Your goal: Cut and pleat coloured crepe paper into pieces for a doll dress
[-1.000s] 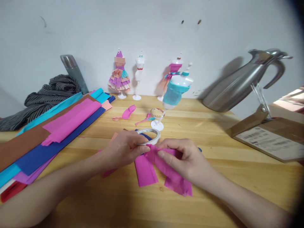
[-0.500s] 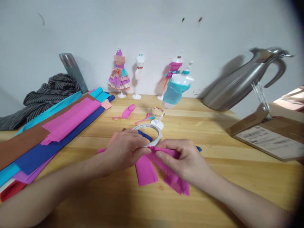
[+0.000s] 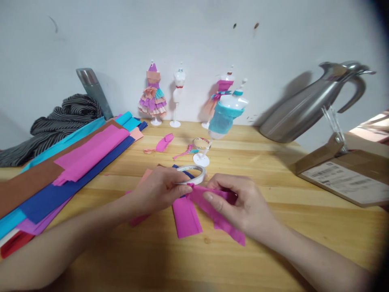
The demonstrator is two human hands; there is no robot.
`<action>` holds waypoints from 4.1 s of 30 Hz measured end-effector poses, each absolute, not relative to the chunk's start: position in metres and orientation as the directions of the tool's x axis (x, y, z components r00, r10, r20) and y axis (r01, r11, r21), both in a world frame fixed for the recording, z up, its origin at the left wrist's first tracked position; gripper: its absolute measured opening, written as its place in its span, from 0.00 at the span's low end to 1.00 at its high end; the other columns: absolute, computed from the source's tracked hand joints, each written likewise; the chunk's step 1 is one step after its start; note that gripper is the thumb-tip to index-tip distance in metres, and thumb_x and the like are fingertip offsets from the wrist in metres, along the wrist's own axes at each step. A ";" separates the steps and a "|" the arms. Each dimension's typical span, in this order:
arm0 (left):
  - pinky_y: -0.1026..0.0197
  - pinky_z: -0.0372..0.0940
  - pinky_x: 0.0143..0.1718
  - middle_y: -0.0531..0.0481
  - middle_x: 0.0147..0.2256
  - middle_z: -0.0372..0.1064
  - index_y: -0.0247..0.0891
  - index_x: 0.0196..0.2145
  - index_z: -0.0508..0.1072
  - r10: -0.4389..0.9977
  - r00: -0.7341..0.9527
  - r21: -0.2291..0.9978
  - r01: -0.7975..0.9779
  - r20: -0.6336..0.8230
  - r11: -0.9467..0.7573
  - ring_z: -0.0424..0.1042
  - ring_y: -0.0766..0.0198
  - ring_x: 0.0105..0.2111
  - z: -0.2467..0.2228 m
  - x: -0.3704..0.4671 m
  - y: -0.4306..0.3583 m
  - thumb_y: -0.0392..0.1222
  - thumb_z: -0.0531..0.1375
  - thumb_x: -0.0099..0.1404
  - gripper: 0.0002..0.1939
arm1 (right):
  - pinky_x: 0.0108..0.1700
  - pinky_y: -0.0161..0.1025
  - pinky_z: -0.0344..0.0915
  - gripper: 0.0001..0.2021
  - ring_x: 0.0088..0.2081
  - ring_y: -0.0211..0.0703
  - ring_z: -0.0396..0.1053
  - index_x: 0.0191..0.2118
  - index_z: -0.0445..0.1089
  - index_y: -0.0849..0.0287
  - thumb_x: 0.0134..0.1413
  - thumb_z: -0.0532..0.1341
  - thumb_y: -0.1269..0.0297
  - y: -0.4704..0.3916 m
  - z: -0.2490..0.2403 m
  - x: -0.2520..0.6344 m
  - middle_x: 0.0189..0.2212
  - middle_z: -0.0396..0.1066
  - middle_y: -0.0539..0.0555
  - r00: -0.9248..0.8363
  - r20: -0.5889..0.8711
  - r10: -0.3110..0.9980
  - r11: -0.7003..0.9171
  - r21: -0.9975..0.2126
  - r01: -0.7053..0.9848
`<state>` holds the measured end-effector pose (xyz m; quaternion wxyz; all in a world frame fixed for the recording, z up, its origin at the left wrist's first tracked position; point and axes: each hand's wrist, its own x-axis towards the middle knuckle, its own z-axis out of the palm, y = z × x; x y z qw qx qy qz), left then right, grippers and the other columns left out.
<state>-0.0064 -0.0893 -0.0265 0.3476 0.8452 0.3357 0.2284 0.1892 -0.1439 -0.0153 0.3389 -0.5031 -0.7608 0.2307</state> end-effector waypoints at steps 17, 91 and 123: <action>0.63 0.60 0.29 0.51 0.23 0.66 0.36 0.29 0.72 0.427 0.764 0.297 0.316 0.484 -0.901 0.65 0.64 0.27 -0.029 -0.012 -0.074 0.39 0.52 0.67 0.12 | 0.22 0.32 0.53 0.10 0.18 0.35 0.58 0.41 0.71 0.61 0.58 0.54 0.69 -0.126 -0.029 0.200 0.16 0.62 0.45 -0.329 0.262 0.907 0.415 -0.691 0.592; 0.65 0.61 0.27 0.53 0.21 0.67 0.37 0.22 0.66 0.563 0.449 0.401 0.409 0.693 -0.820 0.66 0.68 0.24 -0.038 0.002 -0.096 0.30 0.57 0.59 0.09 | 0.22 0.33 0.56 0.08 0.18 0.37 0.66 0.34 0.69 0.61 0.60 0.53 0.69 -0.133 -0.032 0.199 0.19 0.71 0.50 -0.379 0.529 0.759 0.569 -0.256 0.781; 0.69 0.51 0.18 0.59 0.17 0.60 0.38 0.20 0.60 0.940 0.331 0.831 0.497 0.083 -0.248 0.60 0.71 0.18 -0.018 -0.001 -0.097 0.39 0.60 0.52 0.10 | 0.22 0.32 0.52 0.09 0.17 0.33 0.58 0.28 0.66 0.59 0.59 0.54 0.69 -0.129 -0.021 0.201 0.16 0.61 0.46 -0.441 0.370 0.818 0.574 -0.459 0.678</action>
